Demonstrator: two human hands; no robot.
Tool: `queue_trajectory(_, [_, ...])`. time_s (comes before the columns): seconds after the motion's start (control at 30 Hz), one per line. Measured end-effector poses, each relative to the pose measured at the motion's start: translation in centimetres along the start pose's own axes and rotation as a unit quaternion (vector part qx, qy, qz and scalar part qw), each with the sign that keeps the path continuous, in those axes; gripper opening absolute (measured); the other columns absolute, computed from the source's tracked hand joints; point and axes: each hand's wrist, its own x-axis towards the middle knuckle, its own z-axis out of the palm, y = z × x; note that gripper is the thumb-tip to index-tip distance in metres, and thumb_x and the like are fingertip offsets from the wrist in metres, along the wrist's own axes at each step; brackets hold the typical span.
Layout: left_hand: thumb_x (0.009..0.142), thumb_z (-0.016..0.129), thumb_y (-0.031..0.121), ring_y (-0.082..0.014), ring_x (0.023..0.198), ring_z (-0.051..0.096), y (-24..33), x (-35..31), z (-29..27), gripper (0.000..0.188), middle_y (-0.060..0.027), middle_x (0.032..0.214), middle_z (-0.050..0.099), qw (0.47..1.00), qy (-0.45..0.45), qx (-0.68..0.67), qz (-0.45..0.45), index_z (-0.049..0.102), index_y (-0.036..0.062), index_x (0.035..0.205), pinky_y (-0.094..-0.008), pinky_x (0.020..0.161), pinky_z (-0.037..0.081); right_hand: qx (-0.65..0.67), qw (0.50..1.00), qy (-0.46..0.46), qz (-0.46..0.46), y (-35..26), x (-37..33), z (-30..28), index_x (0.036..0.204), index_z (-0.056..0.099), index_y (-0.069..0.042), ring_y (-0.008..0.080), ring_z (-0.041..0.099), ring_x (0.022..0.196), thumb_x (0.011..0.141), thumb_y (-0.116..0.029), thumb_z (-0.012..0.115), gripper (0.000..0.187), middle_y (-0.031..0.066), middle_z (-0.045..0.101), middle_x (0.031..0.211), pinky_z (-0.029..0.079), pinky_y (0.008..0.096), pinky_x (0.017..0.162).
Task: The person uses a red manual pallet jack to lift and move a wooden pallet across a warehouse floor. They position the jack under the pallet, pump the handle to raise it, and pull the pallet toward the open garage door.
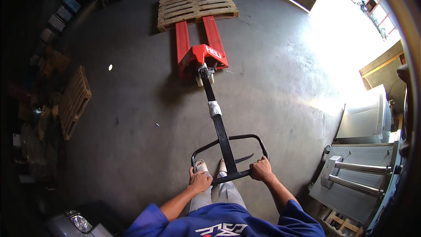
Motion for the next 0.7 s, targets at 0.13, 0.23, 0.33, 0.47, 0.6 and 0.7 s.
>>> queue_trajectory(0.13, [0.088,0.058,0.030,-0.0292,0.085,0.070,1.8,-1.8,-6.0,0.034,-0.0132,0.072,0.071,0.984,0.172,-0.056,-0.001,0.075,0.0099,0.067,-0.0597,0.112,0.024,0.063,0.978,0.199,-0.008,-1.0,-1.1,-4.8,0.070,0.068,-0.015,0.0251,0.068,0.067,0.066,-0.024,0.070,0.010,0.0068,0.067,0.063,0.044,0.0388,0.077])
queue_trajectory(0.23, [0.084,0.060,0.025,-0.0288,0.080,0.067,0.0,-2.2,-3.0,0.030,-0.0118,0.068,0.069,0.980,0.197,-0.030,0.020,0.072,0.0089,0.061,-0.0595,0.113,0.024,0.049,0.975,0.215,-0.002,-2.1,-1.4,-0.9,0.070,0.066,-0.016,0.0241,0.068,0.070,0.064,-0.021,0.068,0.008,0.0057,0.069,0.066,0.044,0.0384,0.077])
queue_trajectory(0.33, [0.086,0.053,0.029,-0.0270,0.092,0.065,-4.8,-0.7,6.4,0.034,-0.0099,0.079,0.073,0.992,0.117,0.029,0.023,0.075,0.0094,0.070,-0.0659,0.112,0.019,0.018,0.995,0.100,0.021,-3.8,-0.1,8.4,0.078,0.072,-0.014,0.0231,0.070,0.076,0.071,-0.023,0.066,0.012,0.0066,0.073,0.074,0.043,0.0391,0.084])
queue_trajectory(0.47, [0.091,0.051,0.032,-0.0242,0.102,0.063,-7.3,0.9,15.3,0.034,-0.0062,0.088,0.074,0.990,0.061,0.130,-0.006,0.077,0.0119,0.082,-0.0654,0.114,0.015,-0.011,0.995,-0.096,0.037,-4.4,2.4,15.7,0.078,0.078,-0.016,0.0223,0.072,0.085,0.077,-0.026,0.065,0.016,0.0070,0.075,0.079,0.039,0.0397,0.092])
queue_trajectory(0.6, [0.088,0.058,0.029,-0.0216,0.100,0.063,-7.1,0.9,14.7,0.024,-0.0029,0.085,0.073,0.990,0.137,0.018,0.006,0.076,0.0153,0.080,-0.0647,0.114,0.015,0.002,0.999,-0.021,0.042,-3.8,1.5,14.0,0.074,0.075,-0.015,0.0218,0.070,0.081,0.073,-0.023,0.068,0.010,0.0052,0.073,0.076,0.040,0.0390,0.087])
queue_trajectory(0.7, [0.080,0.066,0.024,-0.0229,0.092,0.063,-4.3,-2.0,7.1,0.013,-0.0029,0.083,0.072,0.971,0.233,-0.059,0.012,0.073,0.0154,0.073,-0.0577,0.114,0.024,0.039,0.984,0.175,0.009,-4.7,-1.1,8.6,0.067,0.063,-0.015,0.0209,0.064,0.069,0.064,-0.019,0.070,0.009,0.0018,0.066,0.066,0.041,0.0378,0.076])
